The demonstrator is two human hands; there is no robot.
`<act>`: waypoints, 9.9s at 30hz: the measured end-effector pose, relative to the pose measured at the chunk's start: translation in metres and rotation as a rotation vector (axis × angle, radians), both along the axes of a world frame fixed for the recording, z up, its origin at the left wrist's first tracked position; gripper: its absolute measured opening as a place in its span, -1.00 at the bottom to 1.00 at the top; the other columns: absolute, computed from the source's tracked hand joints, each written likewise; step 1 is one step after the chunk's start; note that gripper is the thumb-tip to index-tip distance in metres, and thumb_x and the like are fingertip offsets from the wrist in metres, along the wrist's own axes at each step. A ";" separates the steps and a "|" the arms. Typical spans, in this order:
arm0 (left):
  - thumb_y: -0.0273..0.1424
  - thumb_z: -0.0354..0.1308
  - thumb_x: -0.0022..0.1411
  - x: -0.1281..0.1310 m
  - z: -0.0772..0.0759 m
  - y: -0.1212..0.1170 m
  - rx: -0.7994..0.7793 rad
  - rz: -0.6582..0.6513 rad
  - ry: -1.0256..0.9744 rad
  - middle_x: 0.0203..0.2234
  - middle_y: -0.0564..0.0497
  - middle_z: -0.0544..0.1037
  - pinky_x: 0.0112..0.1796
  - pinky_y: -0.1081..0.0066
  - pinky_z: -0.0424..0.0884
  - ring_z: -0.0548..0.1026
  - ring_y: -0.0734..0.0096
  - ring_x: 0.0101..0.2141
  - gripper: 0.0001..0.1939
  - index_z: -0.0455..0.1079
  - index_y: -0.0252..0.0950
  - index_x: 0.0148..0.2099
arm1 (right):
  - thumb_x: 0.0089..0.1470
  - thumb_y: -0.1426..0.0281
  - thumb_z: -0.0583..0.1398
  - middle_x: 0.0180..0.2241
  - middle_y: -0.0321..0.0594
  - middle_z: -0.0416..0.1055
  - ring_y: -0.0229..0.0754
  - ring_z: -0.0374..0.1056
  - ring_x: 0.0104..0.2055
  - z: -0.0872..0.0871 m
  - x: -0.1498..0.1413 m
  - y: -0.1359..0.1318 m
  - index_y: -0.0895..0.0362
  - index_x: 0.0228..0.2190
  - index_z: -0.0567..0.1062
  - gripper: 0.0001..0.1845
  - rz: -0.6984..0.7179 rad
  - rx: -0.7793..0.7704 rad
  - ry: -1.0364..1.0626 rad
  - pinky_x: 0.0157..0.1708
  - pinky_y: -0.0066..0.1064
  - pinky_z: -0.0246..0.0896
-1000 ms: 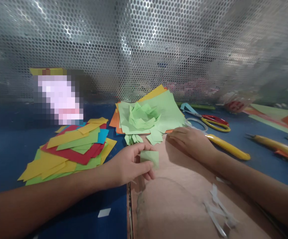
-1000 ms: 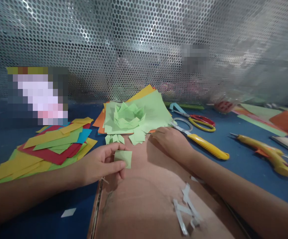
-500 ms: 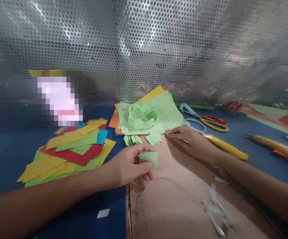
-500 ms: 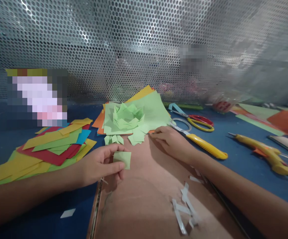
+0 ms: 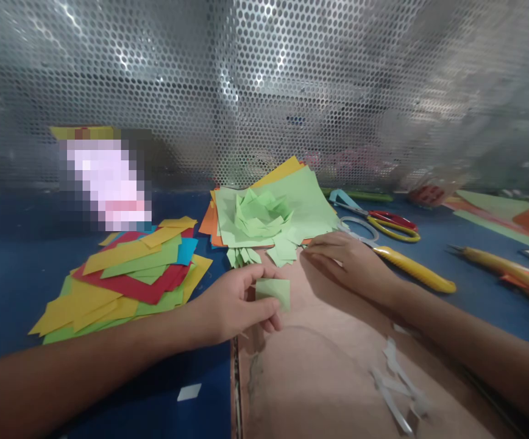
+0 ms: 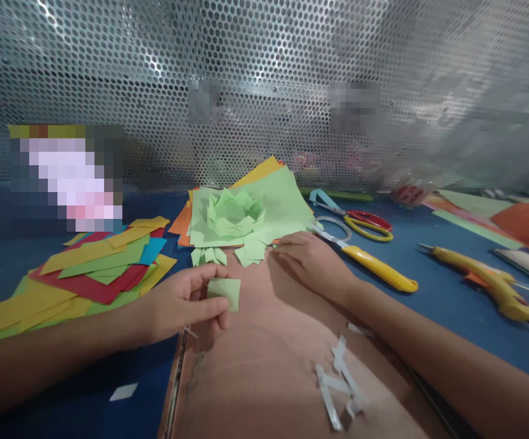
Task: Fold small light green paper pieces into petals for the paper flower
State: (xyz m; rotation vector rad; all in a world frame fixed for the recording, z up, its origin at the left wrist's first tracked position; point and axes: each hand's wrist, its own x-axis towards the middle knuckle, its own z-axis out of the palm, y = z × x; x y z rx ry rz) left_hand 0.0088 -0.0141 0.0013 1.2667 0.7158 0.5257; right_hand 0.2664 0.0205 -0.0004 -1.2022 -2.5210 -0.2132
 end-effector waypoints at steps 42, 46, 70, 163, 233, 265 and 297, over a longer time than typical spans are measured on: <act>-0.38 0.22 0.12 0.001 -0.009 -0.001 0.014 0.087 -0.024 -0.27 -0.03 0.58 -0.23 0.42 0.44 0.53 0.36 -0.24 -0.73 0.45 -0.29 -0.09 | 0.04 0.36 0.21 -0.45 -0.22 0.48 -0.27 0.41 -0.38 0.011 -0.062 -0.052 0.17 -0.44 0.45 -0.89 0.076 -0.696 0.830 -0.36 -0.45 0.37; -0.46 0.21 0.13 0.001 -0.007 -0.002 0.103 0.051 -0.045 -0.29 0.00 0.58 -0.19 0.48 0.39 0.52 0.40 -0.20 -0.73 0.41 -0.29 -0.08 | -0.01 0.34 0.25 -0.46 -0.24 0.45 -0.26 0.39 -0.39 0.011 -0.063 -0.054 0.16 -0.46 0.43 -0.86 0.084 -0.767 0.901 -0.36 -0.42 0.36; -0.38 0.16 0.12 0.003 -0.004 -0.008 0.260 0.092 0.113 -0.51 0.05 0.48 -0.43 0.53 0.30 0.42 0.52 -0.47 -0.87 0.33 -0.35 -0.39 | -0.03 0.29 0.26 -0.51 -0.33 0.31 -0.34 0.30 -0.48 0.011 -0.069 -0.062 0.13 -0.47 0.32 -0.77 -0.009 -0.708 0.969 -0.47 -0.50 0.30; -0.40 0.31 -0.03 0.000 0.004 0.001 0.080 0.151 0.041 -0.42 0.04 0.53 -0.33 0.47 0.36 0.46 0.47 -0.39 -0.80 0.43 -0.34 -0.31 | -0.08 0.12 0.26 -0.57 -0.34 0.30 -0.33 0.18 -0.48 0.012 -0.064 -0.051 0.17 -0.58 0.45 -0.64 -0.048 -0.927 0.861 -0.46 -0.49 0.13; -0.54 0.11 0.14 0.001 0.006 -0.007 0.728 0.250 0.066 -0.21 -0.02 0.45 -0.10 0.58 0.36 0.40 0.44 -0.10 -0.75 0.49 -0.31 -0.12 | 0.11 0.16 0.11 -0.54 -0.35 0.16 -0.33 0.08 -0.48 0.013 -0.063 -0.057 0.15 -0.55 0.31 -0.65 0.094 -0.915 0.795 -0.48 -0.50 0.03; -0.49 0.18 0.05 0.004 0.002 -0.007 0.268 0.219 -0.050 -0.31 0.06 0.34 -0.32 0.55 0.35 0.36 0.57 -0.36 -0.58 0.31 -0.26 0.01 | 0.14 0.22 0.11 -0.54 -0.38 0.15 -0.35 0.05 -0.50 0.007 -0.064 -0.057 0.17 -0.50 0.32 -0.70 0.159 -0.925 0.780 -0.51 -0.52 -0.01; -0.47 0.14 0.11 0.000 -0.001 -0.009 0.679 0.123 0.184 -0.33 0.02 0.41 -0.36 0.46 0.37 0.40 0.46 -0.38 -0.69 0.23 -0.28 -0.08 | 0.12 0.32 0.14 -0.41 -0.31 0.24 -0.33 0.22 -0.43 -0.002 -0.067 -0.062 0.11 -0.35 0.26 -0.85 0.119 -0.796 0.931 -0.44 -0.48 0.19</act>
